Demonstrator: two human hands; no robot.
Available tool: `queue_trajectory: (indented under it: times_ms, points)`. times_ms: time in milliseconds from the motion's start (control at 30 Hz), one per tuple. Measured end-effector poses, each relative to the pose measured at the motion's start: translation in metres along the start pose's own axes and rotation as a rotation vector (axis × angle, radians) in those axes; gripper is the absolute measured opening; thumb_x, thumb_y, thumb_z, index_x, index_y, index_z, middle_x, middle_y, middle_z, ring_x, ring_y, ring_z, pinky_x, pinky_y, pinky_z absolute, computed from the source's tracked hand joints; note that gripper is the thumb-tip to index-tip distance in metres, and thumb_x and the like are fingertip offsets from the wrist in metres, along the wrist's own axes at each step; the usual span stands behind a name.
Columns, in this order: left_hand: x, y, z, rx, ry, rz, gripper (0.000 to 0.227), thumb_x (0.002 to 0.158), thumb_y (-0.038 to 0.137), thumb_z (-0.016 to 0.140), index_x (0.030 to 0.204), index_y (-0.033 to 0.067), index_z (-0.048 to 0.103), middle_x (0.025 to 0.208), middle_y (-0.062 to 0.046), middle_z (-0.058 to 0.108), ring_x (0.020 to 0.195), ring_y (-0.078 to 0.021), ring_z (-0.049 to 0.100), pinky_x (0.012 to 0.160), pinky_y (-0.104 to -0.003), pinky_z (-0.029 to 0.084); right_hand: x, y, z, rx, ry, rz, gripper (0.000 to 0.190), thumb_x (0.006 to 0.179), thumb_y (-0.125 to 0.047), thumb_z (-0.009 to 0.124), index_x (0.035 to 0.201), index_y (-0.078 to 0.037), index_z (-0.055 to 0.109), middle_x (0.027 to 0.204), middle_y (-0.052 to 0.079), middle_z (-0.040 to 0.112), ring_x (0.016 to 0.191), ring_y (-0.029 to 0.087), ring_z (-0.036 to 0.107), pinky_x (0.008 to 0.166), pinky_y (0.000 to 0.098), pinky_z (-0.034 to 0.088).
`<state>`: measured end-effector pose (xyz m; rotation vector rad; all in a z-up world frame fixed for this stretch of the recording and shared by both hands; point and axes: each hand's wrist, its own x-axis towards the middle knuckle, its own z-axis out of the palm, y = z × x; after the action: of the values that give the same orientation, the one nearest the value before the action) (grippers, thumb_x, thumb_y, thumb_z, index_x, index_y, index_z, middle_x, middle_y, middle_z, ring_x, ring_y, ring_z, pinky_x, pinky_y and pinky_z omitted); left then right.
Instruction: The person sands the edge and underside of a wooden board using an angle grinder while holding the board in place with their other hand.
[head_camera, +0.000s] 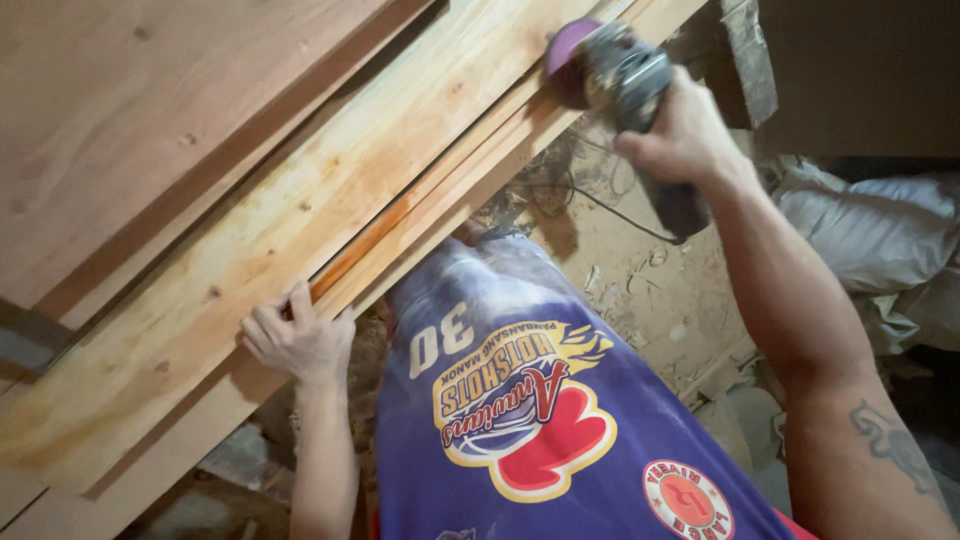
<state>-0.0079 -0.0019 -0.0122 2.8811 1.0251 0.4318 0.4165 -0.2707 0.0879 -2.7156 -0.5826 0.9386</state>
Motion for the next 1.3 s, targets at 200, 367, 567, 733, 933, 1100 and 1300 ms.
queue_trajectory:
  times_ms: [200,367,567,733,933,1100,1300]
  points:
    - [-0.008,-0.002,0.003,0.04,-0.033,-0.003,0.04,0.09,0.052,0.084,0.105,0.0173,0.069,0.098,-0.006,0.05,0.092,-0.0299,0.053,0.079,-0.047,0.041,0.046,0.052,-0.032,0.049,0.096,-0.051,0.047,0.076,-0.019,0.075,0.118,0.003,0.07,0.106,0.018,0.073,0.095,0.03,0.072,0.089,0.0401,0.058]
    - [-0.01,-0.008,0.005,0.036,-0.054,0.048,0.048,0.088,0.056,0.085,0.102,0.0142,0.068,0.096,-0.007,0.048,0.088,-0.0282,0.051,0.075,-0.046,0.039,0.071,0.092,-0.056,0.086,0.251,-0.036,0.041,0.074,-0.016,0.085,0.109,0.002,0.072,0.1,0.014,0.075,0.092,0.023,0.073,0.082,0.0386,0.059]
    - [-0.012,-0.01,0.003,0.059,-0.083,0.048,0.038,0.088,0.044,0.086,0.104,0.0142,0.068,0.099,-0.008,0.048,0.093,-0.0308,0.051,0.08,-0.047,0.041,0.082,0.122,-0.061,0.303,0.326,0.02,0.043,0.08,-0.015,0.082,0.118,0.0,0.068,0.109,0.013,0.073,0.094,0.021,0.076,0.079,0.0356,0.063]
    - [-0.01,-0.01,0.002,0.052,-0.092,0.041,0.042,0.088,0.047,0.089,0.106,0.0147,0.07,0.102,-0.009,0.052,0.095,-0.0318,0.054,0.081,-0.049,0.045,0.052,0.105,-0.032,0.122,0.275,-0.111,0.043,0.084,-0.014,0.083,0.119,0.004,0.065,0.115,0.019,0.075,0.105,0.028,0.075,0.09,0.0411,0.06]
    - [-0.004,-0.007,0.003,0.009,-0.047,0.046,0.06,0.077,0.059,0.094,0.105,0.0128,0.069,0.097,-0.009,0.051,0.089,-0.033,0.053,0.076,-0.051,0.044,-0.021,0.048,0.018,0.162,0.152,-0.144,0.063,0.081,-0.017,0.08,0.129,0.011,0.051,0.115,0.026,0.072,0.109,0.036,0.073,0.097,0.0438,0.057]
    - [-0.005,-0.003,-0.003,0.012,-0.089,0.003,0.051,0.073,0.047,0.094,0.106,0.0159,0.07,0.101,-0.009,0.051,0.094,-0.0333,0.053,0.079,-0.049,0.043,-0.058,0.004,0.047,0.13,0.049,-0.115,0.068,0.081,-0.022,0.082,0.128,0.013,0.048,0.111,0.03,0.07,0.104,0.04,0.073,0.094,0.0452,0.058]
    - [-0.005,0.001,-0.001,0.035,-0.091,-0.031,0.053,0.068,0.044,0.098,0.103,0.0177,0.069,0.098,-0.008,0.048,0.092,-0.031,0.051,0.077,-0.048,0.042,-0.085,-0.062,0.074,0.157,-0.192,-0.159,0.078,0.073,-0.02,0.08,0.129,0.015,0.038,0.099,0.032,0.068,0.09,0.044,0.072,0.085,0.0454,0.058]
